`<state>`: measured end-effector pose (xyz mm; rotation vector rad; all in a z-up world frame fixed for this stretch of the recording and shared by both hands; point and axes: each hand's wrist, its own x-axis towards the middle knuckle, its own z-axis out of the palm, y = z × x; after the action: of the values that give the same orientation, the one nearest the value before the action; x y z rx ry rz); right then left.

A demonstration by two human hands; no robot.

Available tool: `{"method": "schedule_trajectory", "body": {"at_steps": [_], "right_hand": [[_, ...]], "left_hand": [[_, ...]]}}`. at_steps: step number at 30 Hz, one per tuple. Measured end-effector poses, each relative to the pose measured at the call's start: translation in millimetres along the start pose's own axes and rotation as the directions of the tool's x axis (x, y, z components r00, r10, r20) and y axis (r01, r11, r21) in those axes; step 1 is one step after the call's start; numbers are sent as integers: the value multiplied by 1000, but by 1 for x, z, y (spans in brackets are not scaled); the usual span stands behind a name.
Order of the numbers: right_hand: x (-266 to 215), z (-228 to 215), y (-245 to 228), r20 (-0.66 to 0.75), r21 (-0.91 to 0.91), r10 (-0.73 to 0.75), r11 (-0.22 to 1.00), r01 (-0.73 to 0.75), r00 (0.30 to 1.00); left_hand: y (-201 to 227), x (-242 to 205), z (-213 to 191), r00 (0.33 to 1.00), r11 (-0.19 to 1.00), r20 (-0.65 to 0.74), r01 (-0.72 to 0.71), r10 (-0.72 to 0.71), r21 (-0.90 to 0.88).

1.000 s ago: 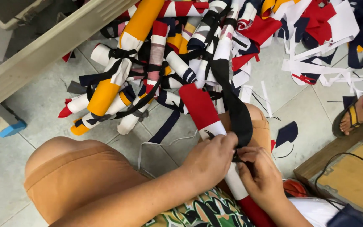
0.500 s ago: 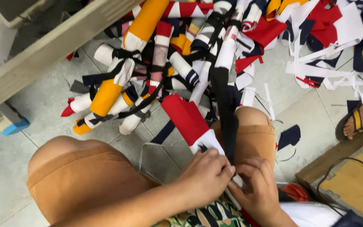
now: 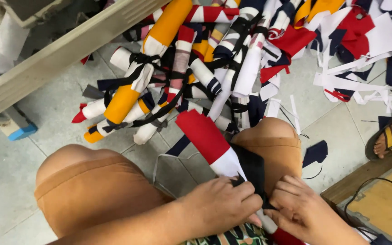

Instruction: The person sits on the floor and ties black ribbons around rolled fabric pieces of various colors. They pick up rolls, wrap the ribbon, and tie knots to secure them, handling multiple rolls in sequence.

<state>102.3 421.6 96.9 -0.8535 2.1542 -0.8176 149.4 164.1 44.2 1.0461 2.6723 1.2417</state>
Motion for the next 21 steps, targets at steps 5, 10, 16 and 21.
{"method": "schedule_trajectory", "body": {"at_steps": [5,10,16,21], "right_hand": [[-8,-5,39,17,-92,13,996,-11,1000],[7,0,17,59,-8,-30,999,31,998],[76,-33,-88,145,348,-341,896,275,929],[145,15,-86,48,-95,-606,789,608,794]], "left_hand": [[-35,-20,-14,965,995,259,69,-46,-77],[-13,-11,-62,997,963,69,24,-44,269],[-18,-14,-119,783,988,622,-96,1,119],[-27,-149,-176,442,762,704,610,-555,218]]}}
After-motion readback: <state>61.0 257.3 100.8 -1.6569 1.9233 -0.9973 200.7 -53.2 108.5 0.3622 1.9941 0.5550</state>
